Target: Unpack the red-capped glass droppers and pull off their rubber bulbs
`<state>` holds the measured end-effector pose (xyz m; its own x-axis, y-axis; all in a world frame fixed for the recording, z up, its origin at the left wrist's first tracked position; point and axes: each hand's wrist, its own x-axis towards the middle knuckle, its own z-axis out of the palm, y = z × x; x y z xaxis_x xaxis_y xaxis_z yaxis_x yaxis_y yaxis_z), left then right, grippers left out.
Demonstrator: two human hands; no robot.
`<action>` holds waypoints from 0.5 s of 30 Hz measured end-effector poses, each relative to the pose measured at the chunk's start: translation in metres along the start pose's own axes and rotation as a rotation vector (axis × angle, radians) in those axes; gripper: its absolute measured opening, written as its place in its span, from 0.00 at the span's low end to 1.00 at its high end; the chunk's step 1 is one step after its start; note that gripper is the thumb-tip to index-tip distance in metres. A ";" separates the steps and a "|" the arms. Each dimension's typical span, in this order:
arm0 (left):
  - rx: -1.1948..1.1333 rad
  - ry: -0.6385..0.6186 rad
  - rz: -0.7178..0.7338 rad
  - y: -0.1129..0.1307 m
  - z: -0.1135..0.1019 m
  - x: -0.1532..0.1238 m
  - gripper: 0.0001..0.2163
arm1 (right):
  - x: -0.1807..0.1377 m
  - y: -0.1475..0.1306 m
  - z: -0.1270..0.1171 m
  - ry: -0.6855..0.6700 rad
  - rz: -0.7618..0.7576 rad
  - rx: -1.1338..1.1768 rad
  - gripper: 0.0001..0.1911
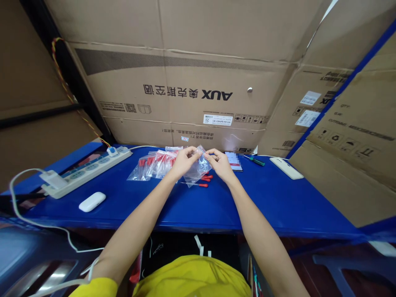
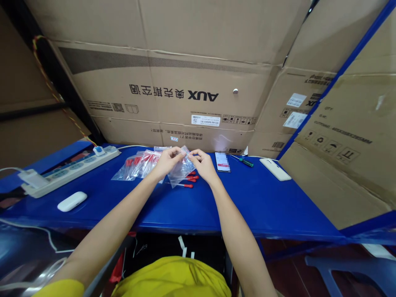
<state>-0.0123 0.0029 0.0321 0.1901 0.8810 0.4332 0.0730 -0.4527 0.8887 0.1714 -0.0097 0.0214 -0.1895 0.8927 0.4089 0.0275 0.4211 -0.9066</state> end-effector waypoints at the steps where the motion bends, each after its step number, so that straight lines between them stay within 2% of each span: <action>1: -0.018 0.004 -0.010 0.000 0.000 0.000 0.14 | 0.000 -0.001 0.001 -0.002 0.007 0.021 0.23; 7: -0.129 -0.048 -0.101 -0.003 0.002 -0.001 0.17 | -0.002 -0.003 0.003 -0.022 0.033 0.112 0.27; 11: -0.107 -0.020 -0.111 -0.007 0.002 0.001 0.17 | -0.002 -0.002 0.003 -0.015 0.041 0.121 0.29; 15: -0.107 0.014 -0.097 -0.011 0.001 0.003 0.16 | 0.000 0.000 0.000 -0.037 0.071 0.075 0.25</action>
<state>-0.0119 0.0101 0.0238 0.1731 0.9221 0.3460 -0.0146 -0.3489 0.9370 0.1711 -0.0100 0.0208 -0.2256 0.9128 0.3404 -0.0306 0.3426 -0.9390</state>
